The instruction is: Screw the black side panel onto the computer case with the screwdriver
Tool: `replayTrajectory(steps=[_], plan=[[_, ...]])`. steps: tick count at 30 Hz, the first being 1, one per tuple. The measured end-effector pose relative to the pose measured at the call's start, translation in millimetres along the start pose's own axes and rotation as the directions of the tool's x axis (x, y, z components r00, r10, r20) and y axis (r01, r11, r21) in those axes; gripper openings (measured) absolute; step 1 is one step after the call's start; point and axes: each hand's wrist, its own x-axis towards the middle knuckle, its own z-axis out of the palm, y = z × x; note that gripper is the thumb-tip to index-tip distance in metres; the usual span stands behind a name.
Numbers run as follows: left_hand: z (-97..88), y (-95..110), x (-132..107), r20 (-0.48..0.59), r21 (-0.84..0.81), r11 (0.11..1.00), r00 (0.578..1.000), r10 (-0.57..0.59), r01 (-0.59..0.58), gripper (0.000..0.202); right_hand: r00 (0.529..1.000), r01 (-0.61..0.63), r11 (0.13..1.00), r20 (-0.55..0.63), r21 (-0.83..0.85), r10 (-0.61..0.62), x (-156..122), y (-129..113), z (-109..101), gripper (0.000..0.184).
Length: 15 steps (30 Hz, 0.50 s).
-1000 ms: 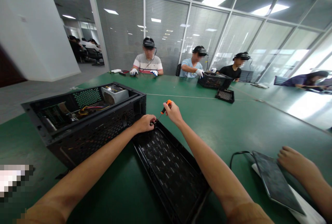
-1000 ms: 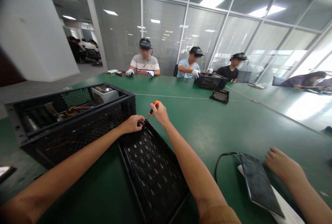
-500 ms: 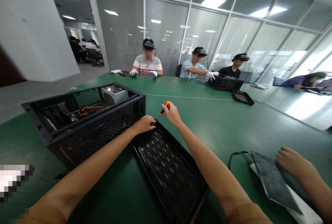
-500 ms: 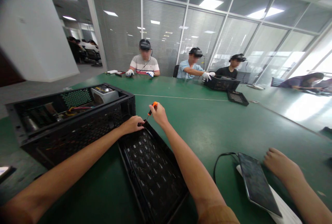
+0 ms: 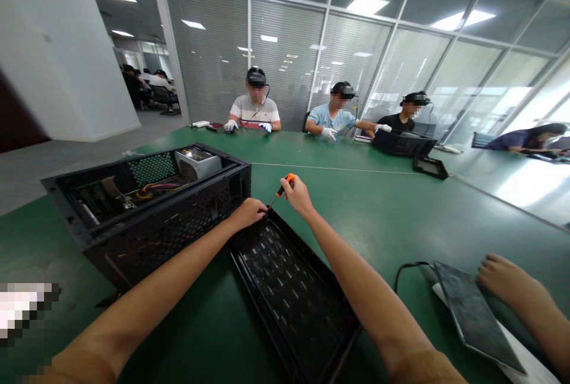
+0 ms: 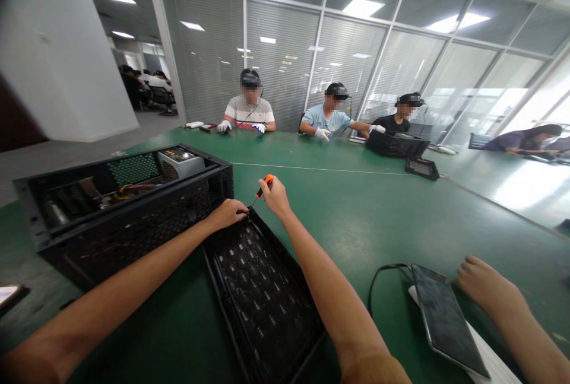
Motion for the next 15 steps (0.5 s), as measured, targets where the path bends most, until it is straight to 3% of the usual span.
replayTrajectory(steps=[8, 15], plan=[[-3.4, 2, 2, 0.025, -0.04, 0.997, 0.997, -0.07, 0.071, 0.012, 0.995, 0.089, 0.996, 0.039, -0.008, -0.088, 0, -3, -2, 0.029], [-2.6, 3, 4, 0.015, -0.027, 0.995, 0.995, -0.098, 0.098, 0.014, 0.961, 0.269, 0.961, 0.081, -0.068, -0.264, 6, -19, -1, 0.023]])
